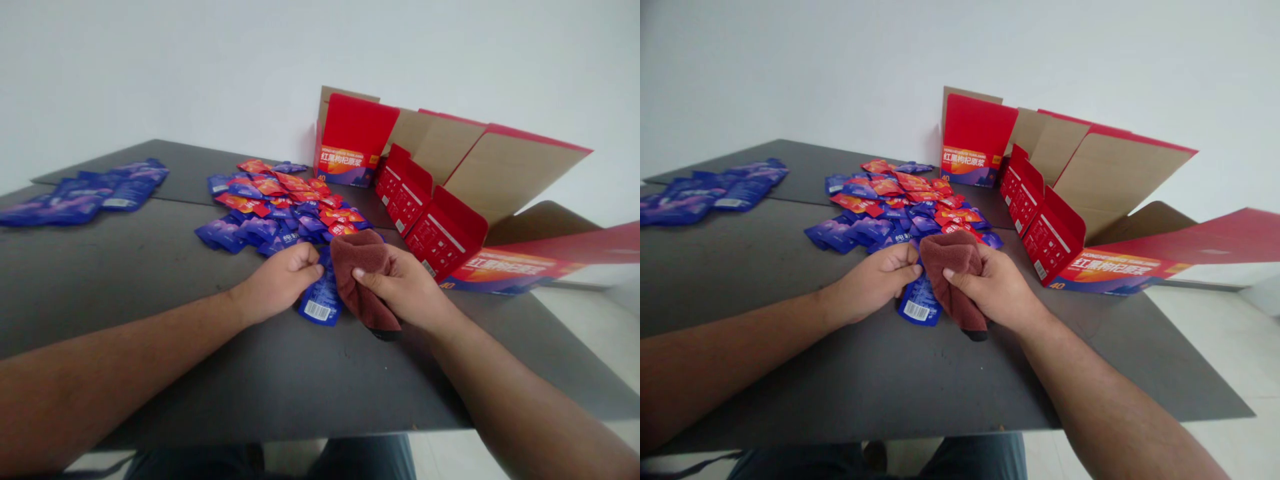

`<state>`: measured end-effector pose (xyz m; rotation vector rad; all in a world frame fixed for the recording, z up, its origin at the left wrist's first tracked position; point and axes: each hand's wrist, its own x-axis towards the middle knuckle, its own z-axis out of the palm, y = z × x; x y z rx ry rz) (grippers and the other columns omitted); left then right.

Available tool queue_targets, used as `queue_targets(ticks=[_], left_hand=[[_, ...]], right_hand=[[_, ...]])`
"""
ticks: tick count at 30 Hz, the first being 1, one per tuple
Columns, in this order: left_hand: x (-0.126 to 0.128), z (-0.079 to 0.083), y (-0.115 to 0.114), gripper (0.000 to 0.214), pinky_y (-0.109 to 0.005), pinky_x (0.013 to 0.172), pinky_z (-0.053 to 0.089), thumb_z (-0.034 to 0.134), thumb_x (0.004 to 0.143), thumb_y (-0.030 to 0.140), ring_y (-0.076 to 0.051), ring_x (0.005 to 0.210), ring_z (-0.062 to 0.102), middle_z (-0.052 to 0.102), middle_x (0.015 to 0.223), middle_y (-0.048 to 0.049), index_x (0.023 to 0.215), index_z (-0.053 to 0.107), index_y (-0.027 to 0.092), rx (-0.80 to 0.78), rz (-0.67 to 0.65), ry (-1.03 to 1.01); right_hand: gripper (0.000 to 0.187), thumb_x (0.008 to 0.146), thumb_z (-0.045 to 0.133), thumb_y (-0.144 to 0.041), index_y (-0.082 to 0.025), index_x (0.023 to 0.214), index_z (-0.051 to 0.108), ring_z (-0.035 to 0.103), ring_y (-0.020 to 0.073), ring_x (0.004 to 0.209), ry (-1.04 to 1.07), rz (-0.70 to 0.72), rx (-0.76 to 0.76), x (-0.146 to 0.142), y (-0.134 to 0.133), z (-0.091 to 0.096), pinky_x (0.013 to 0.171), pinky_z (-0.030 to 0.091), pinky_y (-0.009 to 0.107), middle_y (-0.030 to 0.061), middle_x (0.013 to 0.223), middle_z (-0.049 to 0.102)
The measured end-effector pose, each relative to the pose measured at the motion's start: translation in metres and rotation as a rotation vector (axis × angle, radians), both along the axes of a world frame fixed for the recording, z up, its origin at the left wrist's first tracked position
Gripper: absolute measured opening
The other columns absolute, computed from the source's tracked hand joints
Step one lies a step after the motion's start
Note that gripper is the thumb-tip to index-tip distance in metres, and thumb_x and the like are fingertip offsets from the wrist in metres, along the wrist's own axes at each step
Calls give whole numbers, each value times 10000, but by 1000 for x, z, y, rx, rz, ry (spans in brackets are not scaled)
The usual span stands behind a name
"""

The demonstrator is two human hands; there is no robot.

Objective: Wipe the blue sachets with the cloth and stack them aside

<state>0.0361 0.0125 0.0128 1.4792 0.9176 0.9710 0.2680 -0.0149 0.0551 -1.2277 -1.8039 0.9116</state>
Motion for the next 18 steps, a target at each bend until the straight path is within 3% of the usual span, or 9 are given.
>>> queue_targets(ticks=[3, 5, 8, 10, 14, 18], left_hand=[[2, -1, -2, 177, -242, 541, 414, 648, 922, 341, -111, 562, 490, 551, 704, 39, 868, 547, 205, -61, -14, -8], [3, -1, -3, 206, -241, 543, 426, 673, 907, 359, -115, 581, 521, 573, 721, 32, 879, 543, 202, -91, -15, -44], [4, -3, -1, 249, -229, 557, 417, 714, 881, 356, -103, 599, 513, 566, 721, 29, 834, 534, 190, -79, -7, -85], [4, -4, 0, 258, -229, 549, 418, 714, 884, 360, -103, 583, 512, 551, 702, 37, 838, 520, 196, -109, -23, -103], [3, -8, 1, 257, -250, 553, 459, 702, 904, 380, -125, 591, 560, 565, 715, 37, 890, 509, 211, -183, -54, -118], [1, -11, 3, 218, -219, 578, 412, 673, 924, 328, -96, 626, 497, 538, 734, 29, 836, 532, 186, -61, -17, -97]], right_hand=[[439, 870, 745, -323, -224, 1292, 673, 710, 268, 1056, -206, -158, 245, -4, -5, 3, 922, 549, 413, 76, 1191, 758], [383, 864, 707, -248, -230, 1246, 684, 695, 256, 1038, -367, -76, 320, -8, -10, 3, 901, 535, 392, 73, 1151, 746], [212, 813, 665, -174, -213, 1020, 694, 667, 234, 939, -563, 125, 323, -12, -13, 2, 810, 518, 351, 55, 983, 714], [173, 820, 652, -182, -207, 989, 678, 657, 237, 940, -597, 83, 347, -12, -12, 2, 810, 511, 356, 60, 982, 704], [246, 870, 630, -210, -213, 1113, 671, 664, 245, 1027, -534, -36, 367, -11, -9, 2, 893, 506, 377, 68, 1084, 717], [215, 798, 642, -159, -214, 1006, 639, 645, 229, 970, -592, 183, 322, -12, -11, -3, 828, 512, 343, 54, 1011, 684]])
